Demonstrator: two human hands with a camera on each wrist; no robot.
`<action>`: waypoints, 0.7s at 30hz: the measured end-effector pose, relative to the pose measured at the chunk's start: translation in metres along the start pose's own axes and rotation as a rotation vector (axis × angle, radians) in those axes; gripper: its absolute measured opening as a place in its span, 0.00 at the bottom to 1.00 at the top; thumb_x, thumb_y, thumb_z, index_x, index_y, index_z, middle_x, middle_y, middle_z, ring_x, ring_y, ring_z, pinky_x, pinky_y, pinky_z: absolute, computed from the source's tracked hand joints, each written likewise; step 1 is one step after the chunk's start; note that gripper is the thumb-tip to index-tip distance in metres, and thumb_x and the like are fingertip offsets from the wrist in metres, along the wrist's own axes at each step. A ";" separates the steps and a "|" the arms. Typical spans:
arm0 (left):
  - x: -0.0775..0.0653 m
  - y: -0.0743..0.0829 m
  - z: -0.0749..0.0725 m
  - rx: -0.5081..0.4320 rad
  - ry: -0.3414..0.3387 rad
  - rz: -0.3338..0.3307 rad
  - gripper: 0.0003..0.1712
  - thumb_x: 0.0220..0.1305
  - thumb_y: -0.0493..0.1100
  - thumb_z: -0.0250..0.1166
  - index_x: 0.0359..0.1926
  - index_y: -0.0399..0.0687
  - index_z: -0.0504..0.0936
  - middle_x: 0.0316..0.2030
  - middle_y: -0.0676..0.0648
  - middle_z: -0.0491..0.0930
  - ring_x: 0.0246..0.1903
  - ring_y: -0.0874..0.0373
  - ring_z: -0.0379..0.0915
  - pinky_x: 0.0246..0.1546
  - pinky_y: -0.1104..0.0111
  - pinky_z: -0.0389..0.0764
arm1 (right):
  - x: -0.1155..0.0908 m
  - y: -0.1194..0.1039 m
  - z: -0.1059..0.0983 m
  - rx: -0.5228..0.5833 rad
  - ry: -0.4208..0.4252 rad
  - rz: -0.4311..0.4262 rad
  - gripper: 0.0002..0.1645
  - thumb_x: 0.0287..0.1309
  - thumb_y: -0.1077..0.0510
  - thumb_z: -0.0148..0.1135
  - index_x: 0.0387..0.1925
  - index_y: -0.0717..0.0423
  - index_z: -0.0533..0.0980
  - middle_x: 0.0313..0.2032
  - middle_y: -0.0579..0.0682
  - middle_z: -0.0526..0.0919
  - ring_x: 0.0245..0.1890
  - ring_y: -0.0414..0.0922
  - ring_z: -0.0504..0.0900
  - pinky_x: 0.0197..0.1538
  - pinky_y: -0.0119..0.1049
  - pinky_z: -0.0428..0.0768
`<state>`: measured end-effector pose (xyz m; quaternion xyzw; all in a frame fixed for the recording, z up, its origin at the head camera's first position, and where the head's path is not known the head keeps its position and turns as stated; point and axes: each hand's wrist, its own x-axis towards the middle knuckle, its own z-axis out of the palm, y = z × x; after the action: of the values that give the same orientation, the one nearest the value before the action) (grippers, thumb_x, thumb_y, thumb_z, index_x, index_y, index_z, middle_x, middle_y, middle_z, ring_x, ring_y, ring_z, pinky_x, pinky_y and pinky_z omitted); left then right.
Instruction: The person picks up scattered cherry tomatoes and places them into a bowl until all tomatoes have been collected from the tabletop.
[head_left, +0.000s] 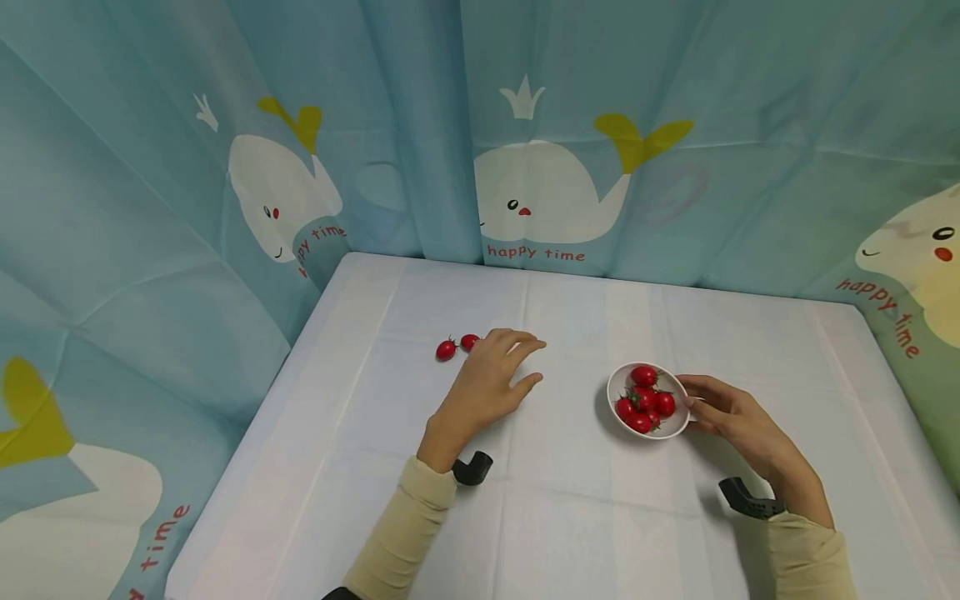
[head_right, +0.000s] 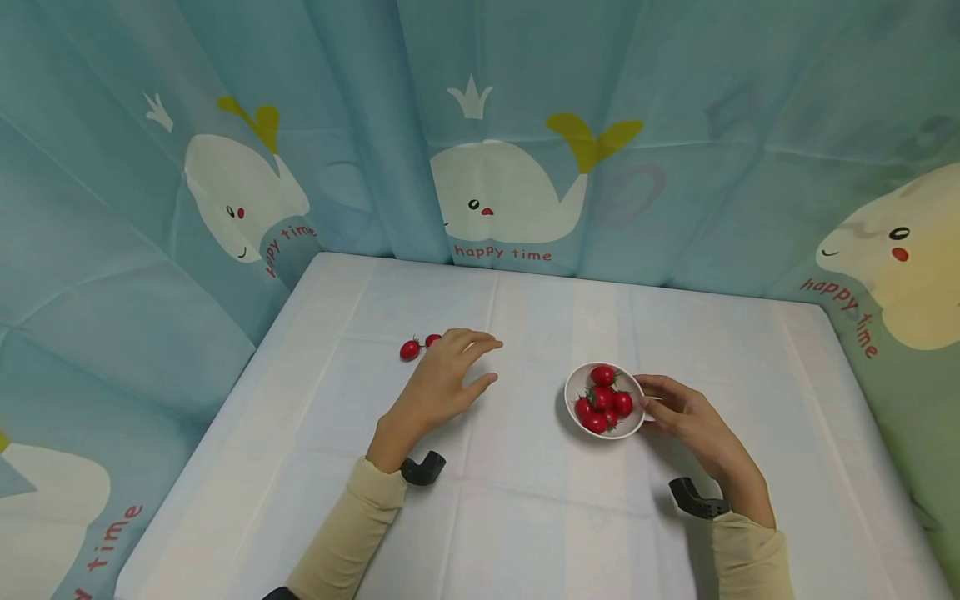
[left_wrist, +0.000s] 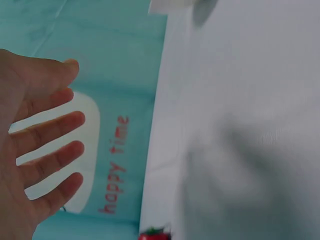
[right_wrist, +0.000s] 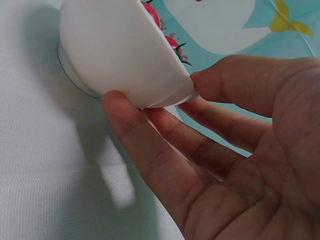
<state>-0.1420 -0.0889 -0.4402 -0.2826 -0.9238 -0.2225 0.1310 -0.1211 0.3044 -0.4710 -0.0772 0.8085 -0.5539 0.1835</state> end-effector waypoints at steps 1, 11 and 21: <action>-0.001 -0.003 -0.001 0.020 0.010 -0.007 0.23 0.69 0.49 0.71 0.63 0.52 0.82 0.61 0.50 0.82 0.64 0.50 0.75 0.64 0.53 0.78 | 0.000 0.000 0.000 0.002 0.001 -0.002 0.32 0.79 0.55 0.55 0.74 0.69 0.62 0.53 0.28 0.78 0.50 0.26 0.81 0.50 0.27 0.86; -0.012 -0.033 -0.014 0.085 0.051 -0.182 0.24 0.68 0.47 0.73 0.63 0.51 0.83 0.60 0.49 0.82 0.63 0.46 0.75 0.56 0.49 0.78 | 0.000 -0.003 0.002 0.006 -0.007 -0.012 0.32 0.79 0.54 0.55 0.73 0.69 0.62 0.53 0.29 0.79 0.51 0.26 0.82 0.50 0.28 0.86; -0.023 -0.071 -0.019 0.100 0.020 -0.338 0.22 0.69 0.48 0.71 0.61 0.49 0.84 0.59 0.45 0.83 0.60 0.42 0.77 0.57 0.47 0.78 | 0.000 -0.003 0.001 -0.017 -0.002 0.012 0.32 0.79 0.55 0.55 0.74 0.68 0.62 0.53 0.28 0.77 0.50 0.26 0.81 0.50 0.28 0.86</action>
<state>-0.1623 -0.1612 -0.4559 -0.1143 -0.9667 -0.1980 0.1148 -0.1210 0.3026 -0.4685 -0.0743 0.8135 -0.5457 0.1871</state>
